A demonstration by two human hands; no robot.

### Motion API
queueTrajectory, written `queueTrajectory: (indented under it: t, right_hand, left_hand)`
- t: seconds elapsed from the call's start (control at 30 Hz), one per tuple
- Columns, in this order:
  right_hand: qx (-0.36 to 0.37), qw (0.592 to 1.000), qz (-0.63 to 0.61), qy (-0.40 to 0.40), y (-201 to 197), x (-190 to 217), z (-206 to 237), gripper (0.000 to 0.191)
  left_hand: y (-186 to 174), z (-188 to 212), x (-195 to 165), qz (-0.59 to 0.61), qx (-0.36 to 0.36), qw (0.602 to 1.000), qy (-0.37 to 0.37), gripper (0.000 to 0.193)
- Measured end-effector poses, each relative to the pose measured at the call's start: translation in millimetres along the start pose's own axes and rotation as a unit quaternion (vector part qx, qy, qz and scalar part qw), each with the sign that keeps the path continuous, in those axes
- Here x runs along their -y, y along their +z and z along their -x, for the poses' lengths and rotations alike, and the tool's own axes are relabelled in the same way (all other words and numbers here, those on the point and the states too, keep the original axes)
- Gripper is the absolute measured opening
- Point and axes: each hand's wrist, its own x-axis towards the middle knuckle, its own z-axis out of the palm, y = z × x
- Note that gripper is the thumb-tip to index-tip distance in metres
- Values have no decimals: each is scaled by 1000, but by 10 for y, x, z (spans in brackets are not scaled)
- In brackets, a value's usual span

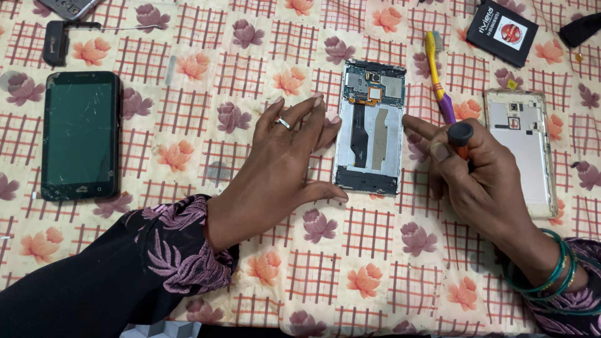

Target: The person repairs a disassembled smartphone lying on a bed, using a screwdriver to work on the internal board and frame while steadying the phone with the other hand. They reposition the phone, set the screwdriver down, and handle small internal components and a second phone frame beside the work area.

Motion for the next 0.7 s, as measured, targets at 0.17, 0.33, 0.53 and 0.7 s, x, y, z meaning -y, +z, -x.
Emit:
queueTrajectory:
  t: [0.17,0.33,0.53,0.7]
  right_hand:
    - [3,1000,-6,15,-11,0,10,11]
    - [14,1000,-20,-11,-18,10,4,10]
    - [-1,1000,-9,30,9,22,31,10]
    - [0,1000,-20,23,14,28,27,10]
  left_hand:
    - [-6,10,1,-5,-7,1000,6,108]
    - [-9,13,-3,-6,-8,1000,5,110]
    - [-11,12,16,10,-41,999,-5,110]
    - [13,19,28,17,-29,999,1,108]
